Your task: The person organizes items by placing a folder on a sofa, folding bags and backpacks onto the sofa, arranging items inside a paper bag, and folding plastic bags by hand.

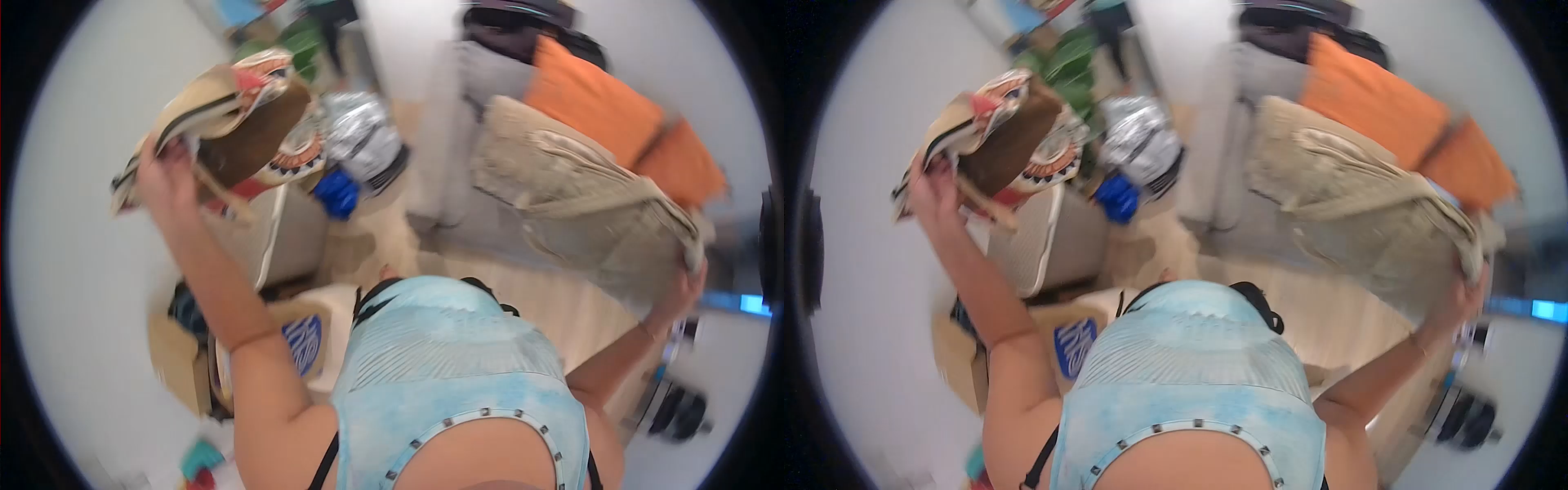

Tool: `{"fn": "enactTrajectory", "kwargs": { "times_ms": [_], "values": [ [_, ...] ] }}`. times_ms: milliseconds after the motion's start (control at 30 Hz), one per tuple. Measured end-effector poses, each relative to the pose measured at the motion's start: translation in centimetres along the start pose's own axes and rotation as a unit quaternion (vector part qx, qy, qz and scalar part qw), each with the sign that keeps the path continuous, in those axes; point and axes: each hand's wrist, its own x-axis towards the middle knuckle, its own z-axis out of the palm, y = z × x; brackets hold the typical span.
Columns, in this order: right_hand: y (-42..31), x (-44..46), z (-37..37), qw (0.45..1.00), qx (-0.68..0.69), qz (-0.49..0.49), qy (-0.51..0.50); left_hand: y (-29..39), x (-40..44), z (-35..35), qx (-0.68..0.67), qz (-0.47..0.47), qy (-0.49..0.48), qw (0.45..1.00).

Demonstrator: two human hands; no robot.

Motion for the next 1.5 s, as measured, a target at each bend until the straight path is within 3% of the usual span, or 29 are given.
{"fn": "enactTrajectory", "kwargs": {
  "times_ms": [100, 167, 200, 300, 500, 567, 667, 833, 900, 1000, 1167, 1233, 1333, 1500],
  "values": [
    [0.5, 0.4, -6.9, 0.992, -0.075, 0.065, 0.076, -3.9, -3.4, 11.6, -0.016, -0.019, -0.064, 0.998],
    [4.3, 1.4, -10.3, 0.993, -0.011, 0.074, 0.089, -6.2, -6.1, 18.4, -0.040, 0.017, -0.121, 0.992],
    [6.6, 2.0, -12.3, 0.991, -0.042, 0.092, 0.084, -8.0, -7.6, 22.2, -0.060, -0.005, -0.154, 0.986],
    [10.8, 1.8, -15.3, 0.979, -0.086, 0.131, 0.128, -14.0, -12.2, 32.9, -0.077, 0.000, -0.161, 0.984],
    [11.6, -0.6, -14.4, 0.946, -0.247, 0.152, 0.146, -27.7, -10.2, 46.7, -0.172, -0.116, -0.262, 0.942],
    [12.8, -0.8, -13.7, 0.932, -0.272, 0.176, 0.162, -33.3, -6.0, 51.5, -0.152, -0.106, -0.321, 0.929],
    [13.2, -2.6, -14.7, 0.905, -0.310, 0.228, 0.182, -37.4, -10.0, 58.5, -0.219, -0.110, -0.338, 0.909],
    [13.4, -2.6, -14.2, 0.883, -0.336, 0.242, 0.223, -41.4, -13.4, 65.1, -0.234, -0.078, -0.361, 0.899],
    [14.2, -1.9, -14.6, 0.858, -0.357, 0.276, 0.246, -44.0, -13.6, 68.7, -0.197, -0.070, -0.314, 0.926],
    [15.0, -0.1, -14.7, 0.860, -0.336, 0.286, 0.256, -47.7, -12.9, 71.9, -0.187, -0.063, -0.359, 0.912],
    [15.5, 1.1, -14.0, 0.861, -0.307, 0.323, 0.245, -50.7, -8.8, 71.3, -0.166, -0.061, -0.389, 0.904],
    [18.0, 5.0, -13.8, 0.835, -0.357, 0.327, 0.260, -54.5, -9.8, 72.9, -0.140, -0.053, -0.382, 0.912],
    [21.2, 8.9, -13.3, 0.859, -0.311, 0.317, 0.255, -57.8, -8.6, 73.6, -0.145, -0.097, -0.378, 0.909],
    [26.5, 15.5, -13.6, 0.886, -0.288, 0.274, 0.238, -60.7, -8.7, 76.5, -0.116, -0.084, -0.381, 0.913]
  ]
}}
